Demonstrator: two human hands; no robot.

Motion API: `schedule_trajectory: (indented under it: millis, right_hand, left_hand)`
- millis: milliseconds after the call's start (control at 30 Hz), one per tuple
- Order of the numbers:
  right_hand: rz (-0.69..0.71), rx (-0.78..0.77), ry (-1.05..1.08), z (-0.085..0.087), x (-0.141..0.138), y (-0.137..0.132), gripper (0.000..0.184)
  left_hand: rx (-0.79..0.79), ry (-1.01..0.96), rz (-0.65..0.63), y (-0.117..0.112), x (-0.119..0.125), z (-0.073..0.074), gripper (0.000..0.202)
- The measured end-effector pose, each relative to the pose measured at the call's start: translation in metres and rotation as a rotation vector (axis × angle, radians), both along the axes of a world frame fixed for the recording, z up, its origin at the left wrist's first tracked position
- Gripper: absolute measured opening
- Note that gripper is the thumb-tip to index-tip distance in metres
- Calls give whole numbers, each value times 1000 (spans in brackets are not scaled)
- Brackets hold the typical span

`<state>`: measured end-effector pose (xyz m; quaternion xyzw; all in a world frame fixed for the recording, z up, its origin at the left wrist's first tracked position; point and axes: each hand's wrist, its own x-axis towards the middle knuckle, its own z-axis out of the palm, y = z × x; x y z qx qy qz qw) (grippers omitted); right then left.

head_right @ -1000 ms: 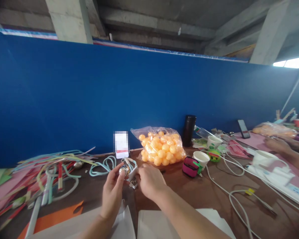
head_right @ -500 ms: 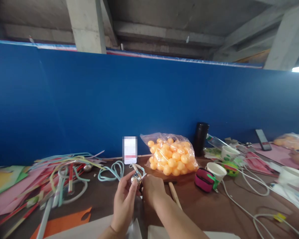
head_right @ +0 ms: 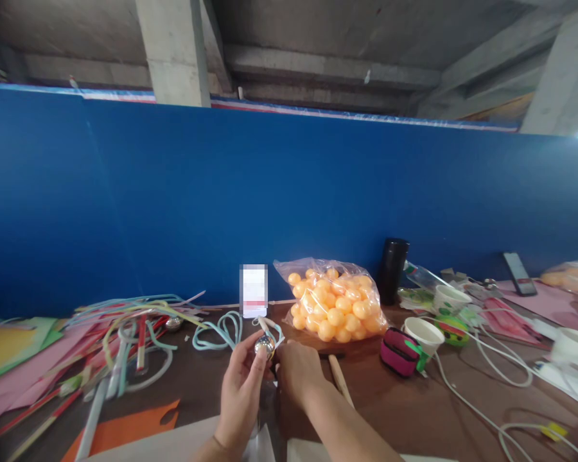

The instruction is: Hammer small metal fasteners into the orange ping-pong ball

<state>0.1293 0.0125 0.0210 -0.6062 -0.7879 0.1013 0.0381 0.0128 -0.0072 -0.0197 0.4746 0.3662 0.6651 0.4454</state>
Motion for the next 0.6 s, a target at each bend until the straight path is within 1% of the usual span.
schedule_trajectory:
  millis: [100,200,333,433,500,600]
  right_hand:
    - [-2,21,40,-3,1,0,19]
    - [-41,42,92,-4,1,1,19]
    - [-97,111,226,2,3,1,18]
    - [-112,184,387,13,4,-2,16]
    - [-99,209,524,21,4,-5,10]
    - [-54,172,759,31,4,-9,8]
  left_hand:
    - [-22,-27,3,0,1,3,41]
    - [-61,-83,20,1,-1,6,45]
    - [-139,-193,6,4,-6,8,47]
    - [-210,-344,-59,7,-9,11,46]
    - [-237,-446,-114,9,-11,13,45]
    - [-227,-548,-228,11,-14,18,42]
